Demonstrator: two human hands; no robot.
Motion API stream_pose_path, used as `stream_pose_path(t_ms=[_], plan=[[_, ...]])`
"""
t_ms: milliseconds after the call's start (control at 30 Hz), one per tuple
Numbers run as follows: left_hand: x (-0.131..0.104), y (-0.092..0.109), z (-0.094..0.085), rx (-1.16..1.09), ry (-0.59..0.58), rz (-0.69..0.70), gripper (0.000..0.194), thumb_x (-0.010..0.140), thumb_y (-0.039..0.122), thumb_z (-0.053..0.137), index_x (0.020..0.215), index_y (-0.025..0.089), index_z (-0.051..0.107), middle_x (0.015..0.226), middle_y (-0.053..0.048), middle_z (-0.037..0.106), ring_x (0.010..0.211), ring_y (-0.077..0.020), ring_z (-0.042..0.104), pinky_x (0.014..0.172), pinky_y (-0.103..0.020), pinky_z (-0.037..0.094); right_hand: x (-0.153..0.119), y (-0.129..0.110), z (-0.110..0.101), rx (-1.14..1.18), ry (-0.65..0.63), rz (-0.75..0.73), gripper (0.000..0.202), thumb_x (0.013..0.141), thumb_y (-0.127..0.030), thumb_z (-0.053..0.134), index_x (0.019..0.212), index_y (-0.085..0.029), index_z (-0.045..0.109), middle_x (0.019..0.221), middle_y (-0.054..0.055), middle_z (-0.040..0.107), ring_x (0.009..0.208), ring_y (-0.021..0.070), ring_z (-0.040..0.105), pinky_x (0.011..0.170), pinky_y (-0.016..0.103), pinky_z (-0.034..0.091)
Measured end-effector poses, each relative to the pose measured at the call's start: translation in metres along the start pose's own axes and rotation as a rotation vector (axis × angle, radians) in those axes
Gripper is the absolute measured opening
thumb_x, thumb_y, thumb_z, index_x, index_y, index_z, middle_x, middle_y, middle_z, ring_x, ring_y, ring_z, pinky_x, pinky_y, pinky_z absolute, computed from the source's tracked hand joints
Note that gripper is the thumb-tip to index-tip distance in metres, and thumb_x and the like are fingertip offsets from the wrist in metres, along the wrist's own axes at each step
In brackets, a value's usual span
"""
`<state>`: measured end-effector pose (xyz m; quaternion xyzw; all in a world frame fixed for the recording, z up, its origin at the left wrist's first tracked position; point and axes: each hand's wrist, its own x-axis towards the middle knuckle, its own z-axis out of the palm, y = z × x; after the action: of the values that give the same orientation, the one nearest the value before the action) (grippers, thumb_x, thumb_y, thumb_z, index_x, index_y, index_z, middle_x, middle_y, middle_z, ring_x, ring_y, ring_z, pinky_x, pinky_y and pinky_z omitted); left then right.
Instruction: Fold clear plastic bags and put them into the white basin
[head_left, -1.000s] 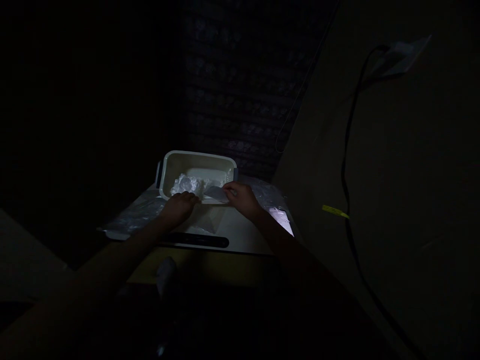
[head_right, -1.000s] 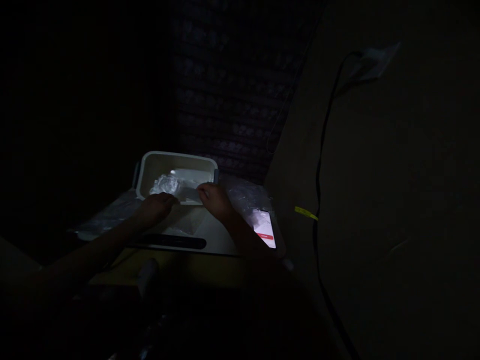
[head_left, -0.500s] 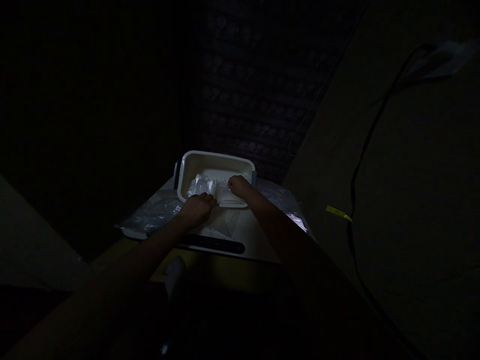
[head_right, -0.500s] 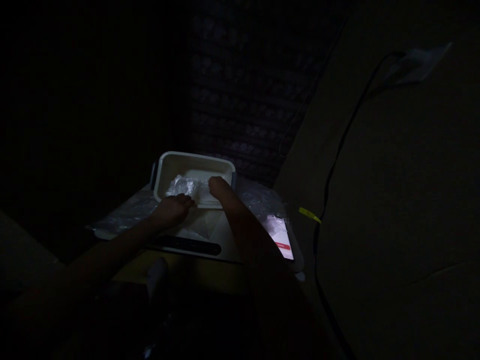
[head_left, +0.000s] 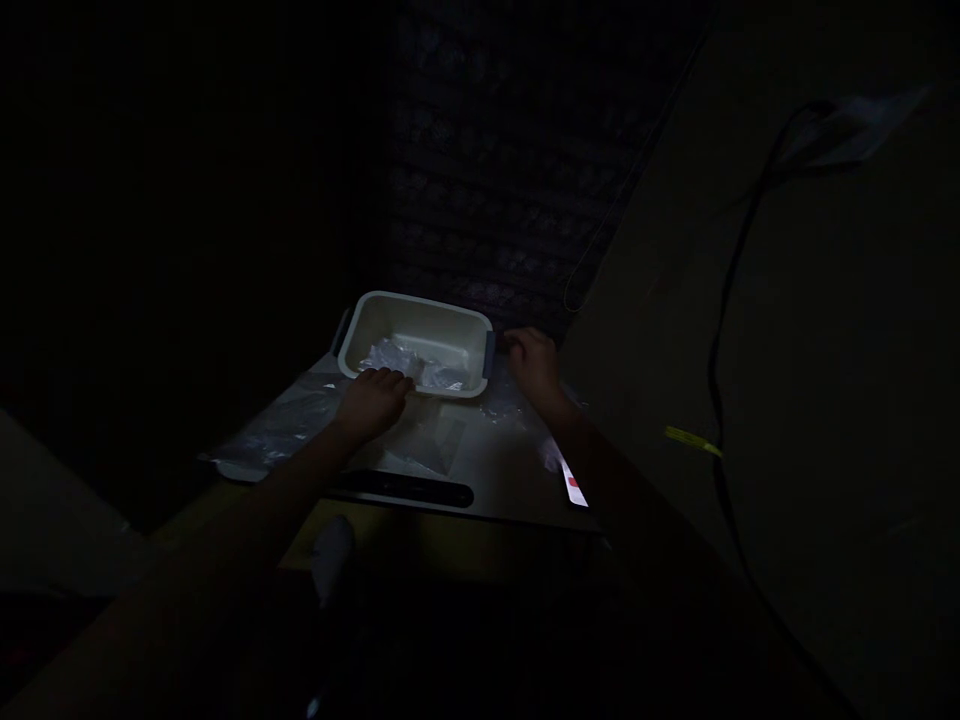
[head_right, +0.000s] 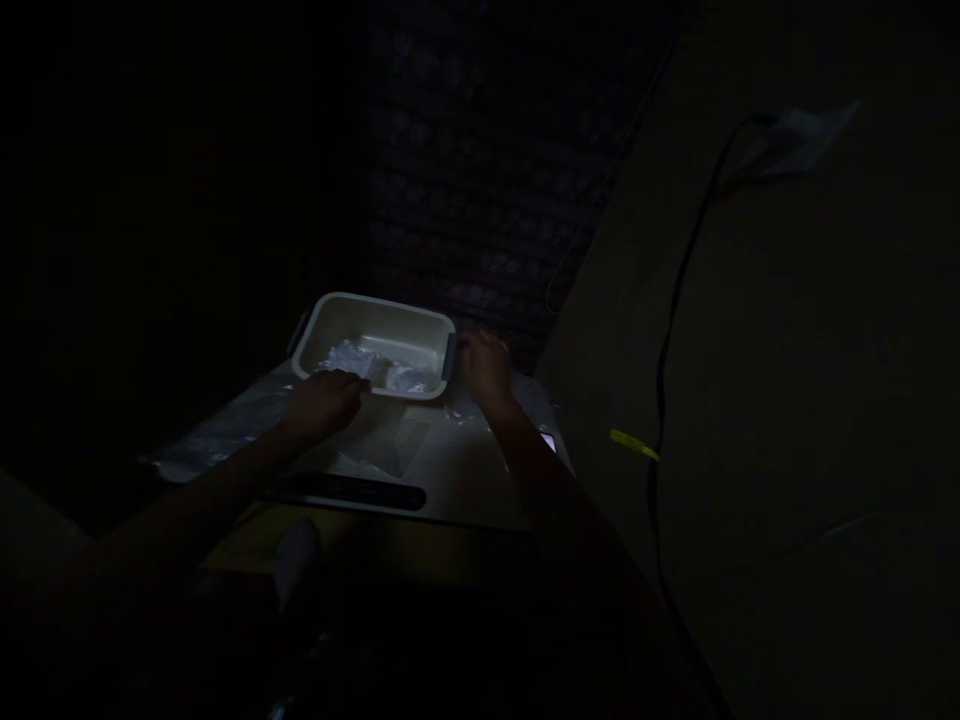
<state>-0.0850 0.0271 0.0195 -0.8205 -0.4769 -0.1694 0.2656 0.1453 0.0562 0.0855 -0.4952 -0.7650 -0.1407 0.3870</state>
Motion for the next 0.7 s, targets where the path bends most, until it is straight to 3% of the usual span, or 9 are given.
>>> stream_pose_path(t_ms=[167, 333, 500, 700], plan=[[0.005, 0.002, 0.004, 0.006, 0.058, -0.091, 0.042, 0.066, 0.014, 0.037, 0.108, 0.013, 0.043, 0.102, -0.012, 0.051, 0.096, -0.0245, 0.042, 0.081, -0.040, 0.027, -0.041, 0.046, -0.003, -0.069, -0.036, 0.212, 0.029, 0.067, -0.012, 0.033, 0.080, -0.013, 0.059, 0.082, 0.008, 0.059, 0.078, 0.0154, 0.052, 0.072, 0.026, 0.037], [0.013, 0.011, 0.008, -0.024, 0.037, -0.212, 0.052, 0.066, 0.020, 0.039, 0.117, 0.012, 0.032, 0.120, -0.014, 0.036, 0.113, -0.0276, 0.024, 0.088, -0.046, 0.016, -0.074, 0.059, 0.002, -0.122, -0.122, 0.273, 0.029, 0.070, -0.014, 0.033, 0.082, -0.013, 0.059, 0.084, 0.007, 0.060, 0.081, 0.0150, 0.052, 0.075, 0.026, 0.035], [0.025, 0.020, 0.012, -0.083, 0.031, -0.379, 0.056, 0.066, 0.024, 0.039, 0.120, 0.012, 0.026, 0.125, -0.014, 0.027, 0.117, -0.0290, 0.013, 0.086, -0.047, 0.018, -0.084, 0.048, 0.015, -0.116, -0.315, 0.175, 0.030, 0.072, -0.014, 0.033, 0.088, -0.014, 0.057, 0.091, 0.006, 0.059, 0.085, 0.0135, 0.051, 0.079, 0.025, 0.033], [0.034, 0.018, 0.015, -0.083, -0.023, -0.348, 0.066, 0.065, 0.025, 0.041, 0.123, 0.007, 0.016, 0.130, -0.017, 0.015, 0.119, -0.0283, 0.004, 0.086, -0.043, 0.022, -0.081, 0.004, 0.038, -0.149, -0.572, -0.009, 0.026, 0.074, -0.020, 0.034, 0.085, -0.018, 0.057, 0.087, 0.005, 0.060, 0.085, 0.0152, 0.051, 0.078, 0.030, 0.032]])
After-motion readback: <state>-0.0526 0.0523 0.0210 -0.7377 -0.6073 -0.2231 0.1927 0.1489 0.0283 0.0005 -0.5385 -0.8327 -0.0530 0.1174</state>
